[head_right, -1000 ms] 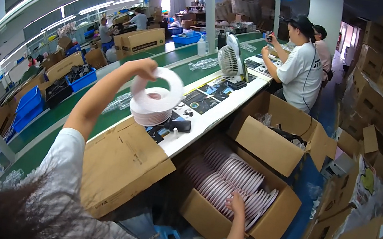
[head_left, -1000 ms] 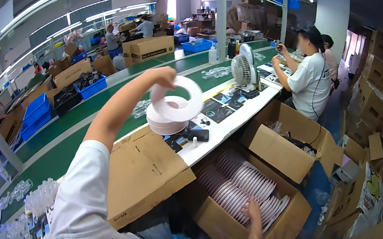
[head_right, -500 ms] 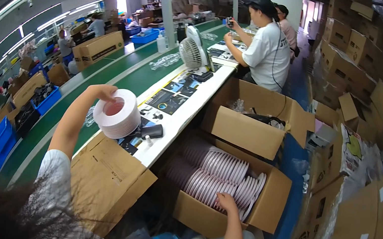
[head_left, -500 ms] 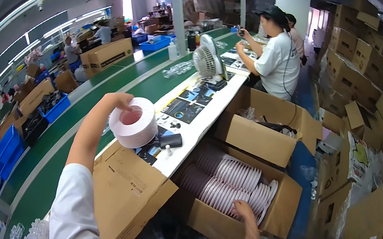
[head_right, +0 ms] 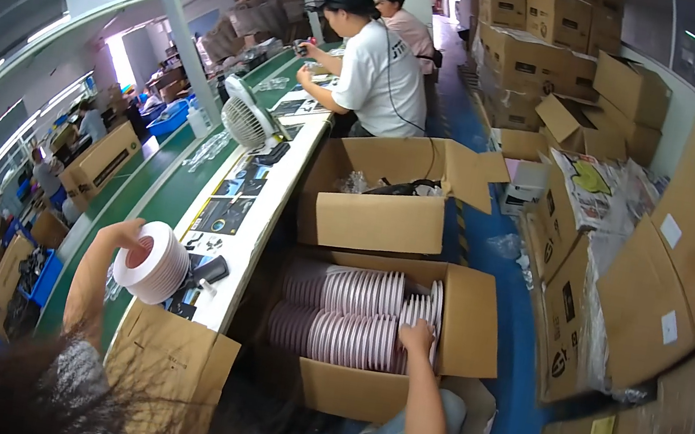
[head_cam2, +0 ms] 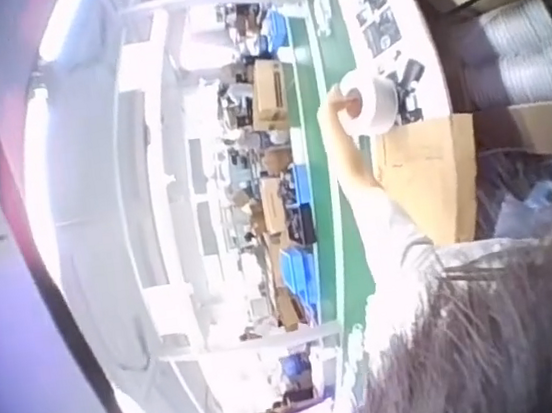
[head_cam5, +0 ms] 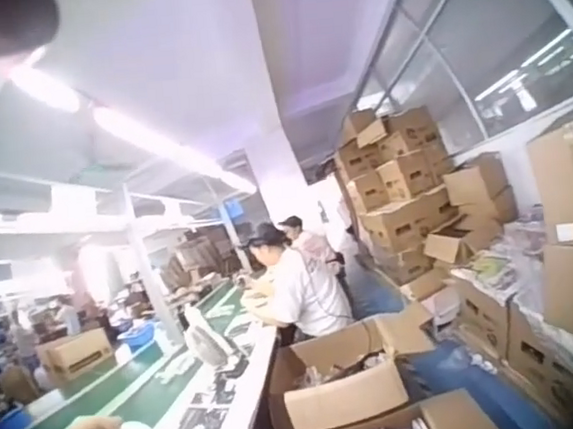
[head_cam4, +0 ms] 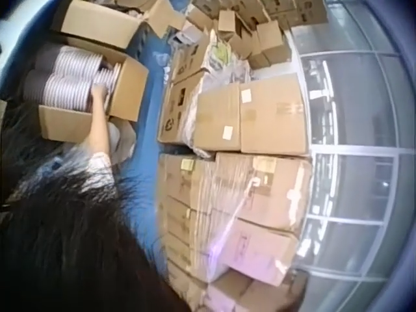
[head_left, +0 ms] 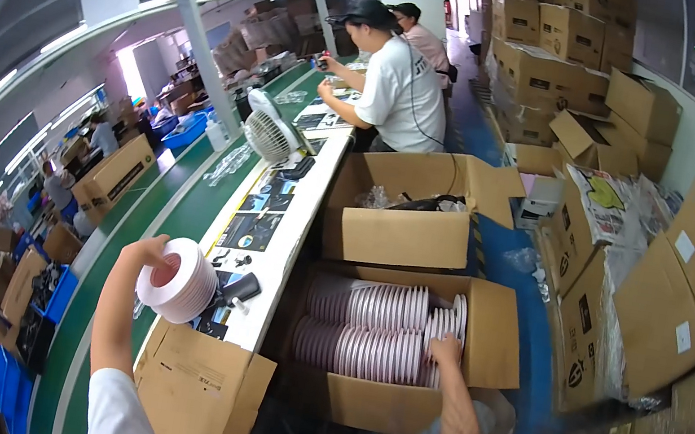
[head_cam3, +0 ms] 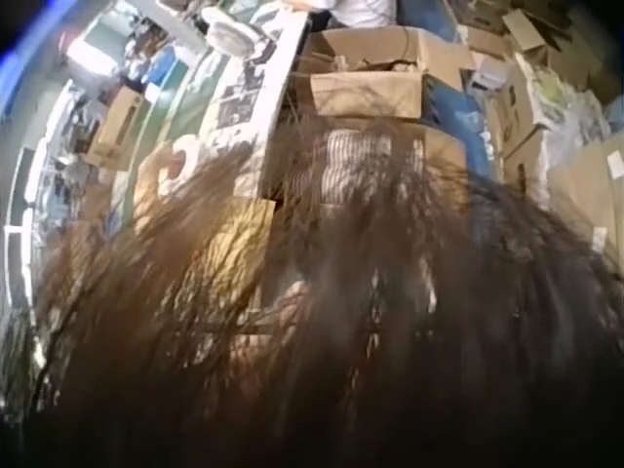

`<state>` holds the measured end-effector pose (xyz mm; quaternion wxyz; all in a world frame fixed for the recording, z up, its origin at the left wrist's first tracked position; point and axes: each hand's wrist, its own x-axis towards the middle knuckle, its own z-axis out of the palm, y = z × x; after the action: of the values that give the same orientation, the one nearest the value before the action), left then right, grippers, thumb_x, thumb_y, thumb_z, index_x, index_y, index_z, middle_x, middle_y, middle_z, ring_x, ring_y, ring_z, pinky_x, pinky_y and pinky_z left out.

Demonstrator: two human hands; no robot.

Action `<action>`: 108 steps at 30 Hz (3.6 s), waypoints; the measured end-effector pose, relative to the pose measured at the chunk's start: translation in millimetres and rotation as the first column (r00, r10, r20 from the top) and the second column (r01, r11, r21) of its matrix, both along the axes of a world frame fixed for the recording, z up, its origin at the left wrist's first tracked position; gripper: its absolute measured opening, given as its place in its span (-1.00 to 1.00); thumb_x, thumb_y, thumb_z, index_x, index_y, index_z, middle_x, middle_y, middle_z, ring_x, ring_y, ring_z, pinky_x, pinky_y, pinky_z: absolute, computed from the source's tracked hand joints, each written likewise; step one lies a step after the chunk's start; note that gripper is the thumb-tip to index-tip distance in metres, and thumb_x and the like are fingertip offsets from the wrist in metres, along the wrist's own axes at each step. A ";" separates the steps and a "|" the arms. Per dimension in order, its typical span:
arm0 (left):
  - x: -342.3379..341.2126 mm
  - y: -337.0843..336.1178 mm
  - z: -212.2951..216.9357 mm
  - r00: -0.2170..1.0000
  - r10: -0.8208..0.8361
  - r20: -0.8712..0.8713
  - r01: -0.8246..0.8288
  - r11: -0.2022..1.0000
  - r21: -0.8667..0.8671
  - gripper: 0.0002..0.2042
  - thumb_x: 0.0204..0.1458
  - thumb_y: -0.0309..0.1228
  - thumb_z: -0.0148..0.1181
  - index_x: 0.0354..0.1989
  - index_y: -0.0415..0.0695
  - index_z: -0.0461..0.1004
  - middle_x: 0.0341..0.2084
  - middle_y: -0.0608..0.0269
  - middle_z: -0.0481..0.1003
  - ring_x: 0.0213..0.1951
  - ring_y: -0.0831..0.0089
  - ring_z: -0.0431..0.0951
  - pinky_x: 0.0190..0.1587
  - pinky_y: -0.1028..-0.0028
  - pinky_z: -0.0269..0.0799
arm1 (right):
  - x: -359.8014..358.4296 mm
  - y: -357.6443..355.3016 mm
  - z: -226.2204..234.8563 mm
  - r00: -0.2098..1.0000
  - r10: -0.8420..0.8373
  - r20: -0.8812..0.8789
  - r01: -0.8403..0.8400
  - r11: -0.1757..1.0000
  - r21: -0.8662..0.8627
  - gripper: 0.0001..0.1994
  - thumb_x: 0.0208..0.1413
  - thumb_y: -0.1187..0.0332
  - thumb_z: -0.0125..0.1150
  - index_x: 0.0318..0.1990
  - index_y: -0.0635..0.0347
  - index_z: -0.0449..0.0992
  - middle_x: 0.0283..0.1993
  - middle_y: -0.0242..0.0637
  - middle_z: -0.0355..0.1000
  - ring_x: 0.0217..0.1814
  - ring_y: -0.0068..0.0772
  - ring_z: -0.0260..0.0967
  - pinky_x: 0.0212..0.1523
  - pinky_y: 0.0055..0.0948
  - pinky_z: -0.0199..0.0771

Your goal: The worker is packing circular LED light fixture components into cardboard shipping boxes.

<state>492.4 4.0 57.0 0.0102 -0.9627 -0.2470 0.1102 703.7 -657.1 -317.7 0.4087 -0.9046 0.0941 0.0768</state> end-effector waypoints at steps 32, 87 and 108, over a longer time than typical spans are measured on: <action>54.8 -514.2 -366.4 0.899 -0.016 0.437 0.360 0.594 -0.719 -0.77 -0.11 -0.46 0.12 -0.29 -0.33 0.50 -0.38 -0.14 0.54 -0.30 0.05 0.58 -0.19 0.26 0.48 | -20.1 -38.1 -66.6 0.896 -0.072 -0.438 0.040 0.996 -0.083 -0.33 -0.10 0.28 0.20 0.18 0.45 0.21 0.20 0.21 0.24 0.28 0.08 0.21 0.27 -0.22 0.18; 83.5 -442.8 -262.7 0.702 0.386 0.599 0.176 0.721 -0.670 -0.76 -0.09 -0.44 0.13 -0.27 -0.33 0.47 -0.62 0.02 0.48 -0.60 0.16 0.47 -0.48 0.30 0.37 | 14.0 -4.3 55.4 0.930 0.293 -0.220 -0.008 0.617 0.787 -0.78 0.15 0.24 0.10 -0.34 0.22 0.50 -0.49 -0.42 0.50 -0.72 -0.68 0.16 -0.74 -0.61 0.05; 64.8 -400.3 -335.2 0.955 -0.282 0.090 0.295 0.926 -0.236 -0.77 -0.21 -0.26 0.25 -0.50 -0.19 0.52 -0.47 -0.08 0.54 -0.38 -0.02 0.57 -0.26 0.13 0.49 | 9.3 9.7 68.1 0.976 0.057 -0.209 0.167 0.418 0.893 -0.61 -0.09 0.45 -0.04 -0.05 0.44 0.41 -0.29 -0.17 0.50 -0.29 -0.36 0.41 -0.13 -0.45 0.38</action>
<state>557.2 -396.3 -278.2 -0.1001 -0.9849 -0.0874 0.1110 713.1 -647.4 -249.6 0.8213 -0.5246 0.1094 0.1956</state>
